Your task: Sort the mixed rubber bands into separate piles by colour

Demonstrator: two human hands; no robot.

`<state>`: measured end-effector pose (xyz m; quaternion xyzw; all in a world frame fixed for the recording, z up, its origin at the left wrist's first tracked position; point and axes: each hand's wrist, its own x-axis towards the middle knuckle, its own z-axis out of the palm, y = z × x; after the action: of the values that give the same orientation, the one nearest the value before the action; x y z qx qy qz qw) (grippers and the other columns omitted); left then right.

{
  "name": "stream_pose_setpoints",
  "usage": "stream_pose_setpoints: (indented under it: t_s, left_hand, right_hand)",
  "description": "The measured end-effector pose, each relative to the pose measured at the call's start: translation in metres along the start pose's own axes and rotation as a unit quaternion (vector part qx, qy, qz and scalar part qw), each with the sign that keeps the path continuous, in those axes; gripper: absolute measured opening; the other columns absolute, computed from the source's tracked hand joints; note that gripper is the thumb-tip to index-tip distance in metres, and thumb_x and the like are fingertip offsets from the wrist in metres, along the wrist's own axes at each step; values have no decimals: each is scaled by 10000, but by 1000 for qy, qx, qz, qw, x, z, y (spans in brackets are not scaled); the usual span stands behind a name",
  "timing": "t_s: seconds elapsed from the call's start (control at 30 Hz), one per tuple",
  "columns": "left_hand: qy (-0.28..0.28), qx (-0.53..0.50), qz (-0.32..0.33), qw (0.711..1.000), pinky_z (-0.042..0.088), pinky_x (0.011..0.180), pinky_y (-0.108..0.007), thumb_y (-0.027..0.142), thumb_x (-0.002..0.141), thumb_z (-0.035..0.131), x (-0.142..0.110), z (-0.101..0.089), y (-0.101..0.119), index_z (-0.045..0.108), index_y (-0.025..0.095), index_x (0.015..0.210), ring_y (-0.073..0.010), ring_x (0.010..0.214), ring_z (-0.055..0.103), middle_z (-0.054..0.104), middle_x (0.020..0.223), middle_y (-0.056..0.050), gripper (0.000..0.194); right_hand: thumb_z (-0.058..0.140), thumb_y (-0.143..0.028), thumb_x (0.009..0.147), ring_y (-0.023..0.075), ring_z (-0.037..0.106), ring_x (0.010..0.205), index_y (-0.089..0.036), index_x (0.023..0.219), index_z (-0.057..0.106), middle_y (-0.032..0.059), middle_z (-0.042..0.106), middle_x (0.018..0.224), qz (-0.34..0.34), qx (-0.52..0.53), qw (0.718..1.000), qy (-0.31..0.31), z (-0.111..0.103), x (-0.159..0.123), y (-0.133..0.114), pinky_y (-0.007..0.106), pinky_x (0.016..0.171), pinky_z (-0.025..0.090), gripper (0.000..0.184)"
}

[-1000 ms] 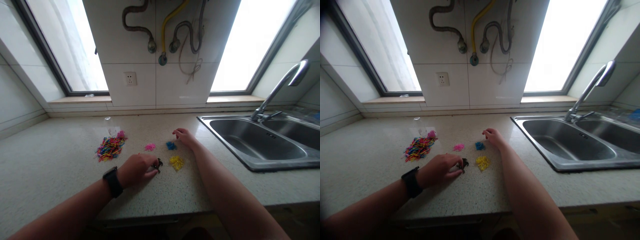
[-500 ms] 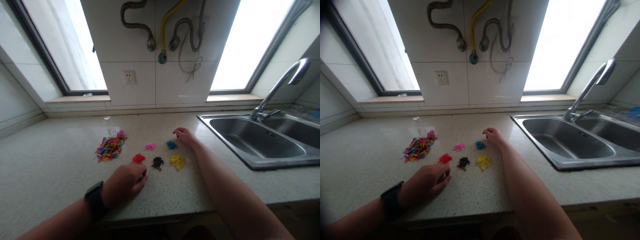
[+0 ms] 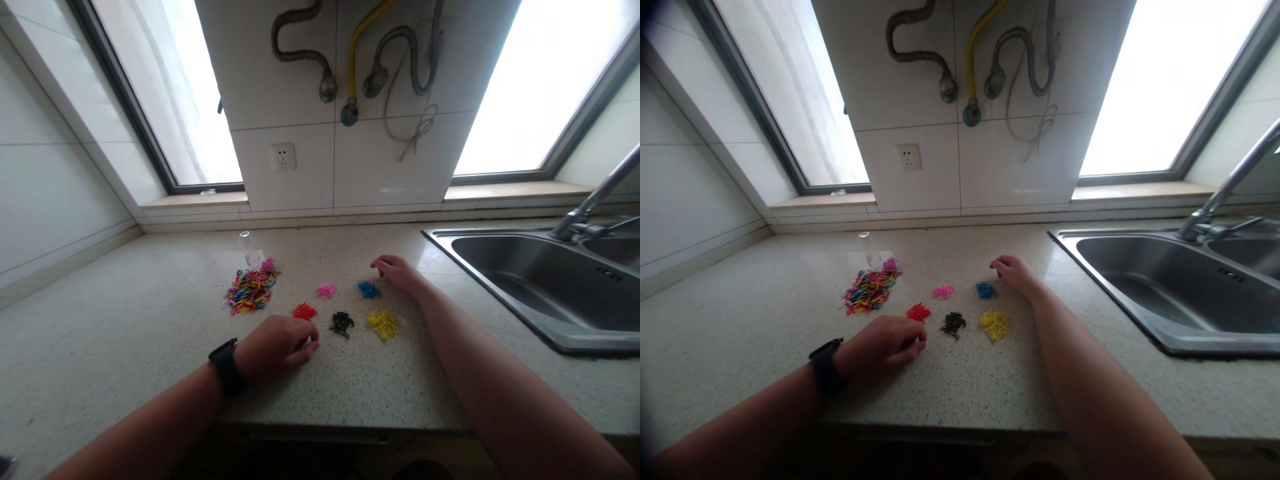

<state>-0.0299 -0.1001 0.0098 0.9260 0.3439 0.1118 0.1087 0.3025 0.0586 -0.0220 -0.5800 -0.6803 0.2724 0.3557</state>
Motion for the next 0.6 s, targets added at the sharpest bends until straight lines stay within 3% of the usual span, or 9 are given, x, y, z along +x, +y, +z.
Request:
stream_pose_setpoints:
  t_s: [0.13, 0.27, 0.37, 0.47, 0.6]
  left_hand:
    - [54, 22, -11, 998, 385, 655, -275, 287, 960, 451, 1, -25, -17, 627, 179, 884, -142, 694, 559, 635, 771, -28, 220]
    - [152, 15, -100, 983, 430, 715, -281, 331, 974, 440, -6, -48, -58, 665, 189, 996, -149, 756, 593, 674, 868, -47, 267]
    - [212, 39, -175, 961, 446, 715, -280, 360, 947, 487, -15, -52, -95, 682, 202, 1068, -163, 780, 604, 694, 954, -58, 278]
    - [216, 66, -207, 952, 457, 738, -285, 382, 935, 504, -23, -49, -119, 704, 206, 1054, -173, 791, 610, 695, 957, -60, 292]
    - [183, 79, -206, 958, 470, 793, -300, 428, 936, 496, -29, -44, -129, 715, 225, 1076, -193, 867, 633, 688, 1038, -72, 330]
  right_hand:
    - [519, -440, 829, 112, 424, 526, -160, 895, 726, 14, 609, 681, -5, -3, 1000, -1, 0, 0, -1, 250, 494, 310, 355]
    - [520, -437, 823, 115, 429, 534, -155, 888, 731, 15, 604, 673, -2, -8, 1000, 0, 0, 0, -3, 255, 502, 308, 358]
    - [518, -448, 823, 111, 412, 518, -159, 882, 730, 8, 597, 660, -2, -9, 1000, 0, 1, 2, -1, 259, 498, 293, 364]
    - [519, -451, 825, 110, 411, 516, -160, 882, 729, 5, 593, 655, -1, -16, 1000, 1, 2, 5, 4, 260, 499, 293, 363]
    - [523, -446, 826, 113, 421, 517, -161, 894, 730, 10, 599, 664, -3, -14, 1000, -5, 1, 5, 5, 256, 494, 302, 359]
